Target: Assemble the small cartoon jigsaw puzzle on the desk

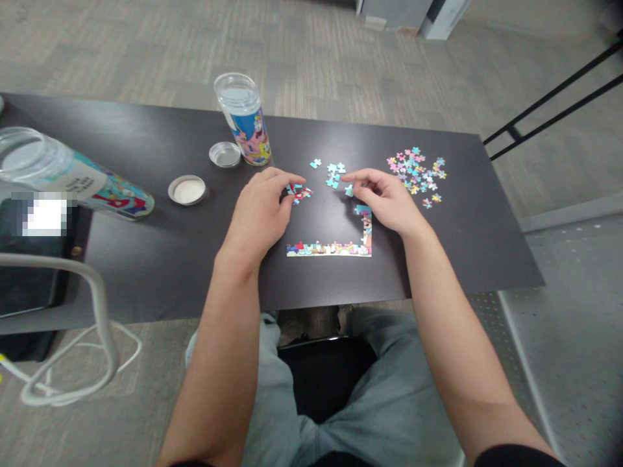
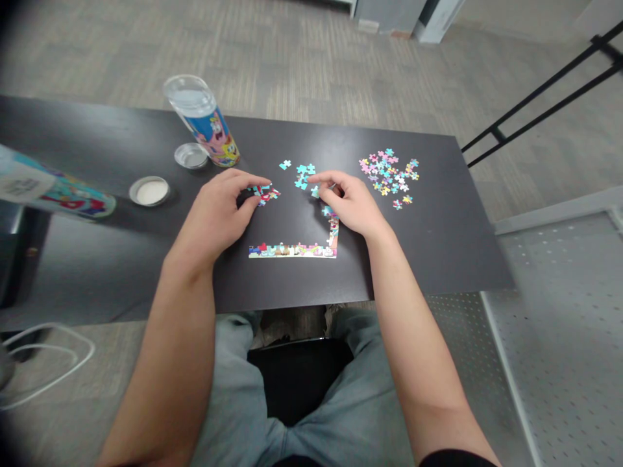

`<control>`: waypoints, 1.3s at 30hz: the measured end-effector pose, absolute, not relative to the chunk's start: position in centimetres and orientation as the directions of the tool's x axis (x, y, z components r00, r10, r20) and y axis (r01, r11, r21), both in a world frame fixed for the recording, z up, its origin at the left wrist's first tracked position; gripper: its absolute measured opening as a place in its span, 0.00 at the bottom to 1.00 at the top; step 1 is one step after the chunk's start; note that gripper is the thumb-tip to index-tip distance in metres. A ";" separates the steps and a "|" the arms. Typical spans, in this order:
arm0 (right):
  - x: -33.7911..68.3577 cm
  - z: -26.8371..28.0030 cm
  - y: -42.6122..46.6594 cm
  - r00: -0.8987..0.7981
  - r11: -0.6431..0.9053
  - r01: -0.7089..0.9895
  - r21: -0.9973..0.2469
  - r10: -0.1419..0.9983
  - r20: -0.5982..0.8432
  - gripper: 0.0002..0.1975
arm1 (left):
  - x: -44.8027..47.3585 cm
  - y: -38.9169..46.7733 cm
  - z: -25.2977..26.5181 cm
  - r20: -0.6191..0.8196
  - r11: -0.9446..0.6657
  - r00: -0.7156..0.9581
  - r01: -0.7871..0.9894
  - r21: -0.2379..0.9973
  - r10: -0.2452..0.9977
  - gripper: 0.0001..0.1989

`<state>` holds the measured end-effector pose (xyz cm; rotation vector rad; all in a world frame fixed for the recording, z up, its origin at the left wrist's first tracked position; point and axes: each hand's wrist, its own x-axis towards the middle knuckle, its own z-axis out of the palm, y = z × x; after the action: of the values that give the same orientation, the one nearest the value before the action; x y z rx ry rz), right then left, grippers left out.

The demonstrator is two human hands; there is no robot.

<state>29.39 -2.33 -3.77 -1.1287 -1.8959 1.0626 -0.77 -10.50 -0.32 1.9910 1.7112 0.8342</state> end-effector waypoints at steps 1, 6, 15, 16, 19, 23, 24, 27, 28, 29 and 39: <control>29.4 -3.7 -2.4 -0.391 0.288 0.363 -0.886 0.910 0.136 0.08 | -0.8 -10.5 -0.3 0.190 -0.186 0.082 0.750 0.635 0.978 0.19; 29.4 -4.0 -2.3 -0.371 0.277 0.369 -0.887 0.919 0.132 0.09 | -0.9 -10.6 -0.6 0.190 -0.130 0.022 0.806 0.578 0.981 0.17; 29.3 -4.1 -2.4 -0.381 0.295 0.320 -0.900 0.910 0.163 0.08 | -1.0 -10.6 -0.7 0.147 -0.099 0.018 0.817 0.568 0.989 0.16; 29.3 -4.1 -2.4 -0.382 0.298 0.315 -0.901 0.909 0.167 0.09 | -1.0 -10.5 -0.7 0.148 -0.114 0.035 0.811 0.574 0.988 0.16; 29.2 -4.0 -2.4 -0.386 0.296 0.308 -0.904 0.908 0.166 0.10 | -0.9 -10.5 -0.7 0.140 -0.141 0.071 0.797 0.588 0.988 0.17; 29.2 -4.0 -2.5 -0.387 0.286 0.335 -0.898 0.910 0.146 0.13 | -1.1 -10.4 -0.7 0.143 -0.132 0.059 0.802 0.582 0.988 0.16; 29.2 -4.0 -2.5 -0.385 0.285 0.338 -0.897 0.912 0.145 0.14 | -1.2 -10.4 -0.8 0.146 -0.124 0.046 0.804 0.581 0.988 0.16; 29.2 -4.0 -2.5 -0.381 0.289 0.333 -0.898 0.912 0.152 0.13 | -1.6 -10.3 -0.9 0.152 -0.093 0.005 0.811 0.578 0.988 0.15; 29.2 -4.0 -2.5 -0.382 0.294 0.332 -0.896 0.911 0.157 0.13 | -1.7 -10.4 -1.0 0.151 -0.085 -0.003 0.812 0.577 0.989 0.14; 29.2 -4.0 -2.5 -0.383 0.299 0.336 -0.893 0.910 0.160 0.13 | -1.6 -10.4 -0.9 0.148 -0.081 -0.006 0.813 0.576 0.989 0.13; 29.3 -3.7 -2.7 -0.380 0.304 0.390 -0.869 0.913 0.149 0.12 | -1.0 -10.7 -0.5 0.110 -0.042 -0.023 0.830 0.556 0.994 0.07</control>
<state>29.29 -2.71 -3.74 -1.1570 -1.9144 1.0129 -0.99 -10.68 -0.50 1.9326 1.9127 0.6996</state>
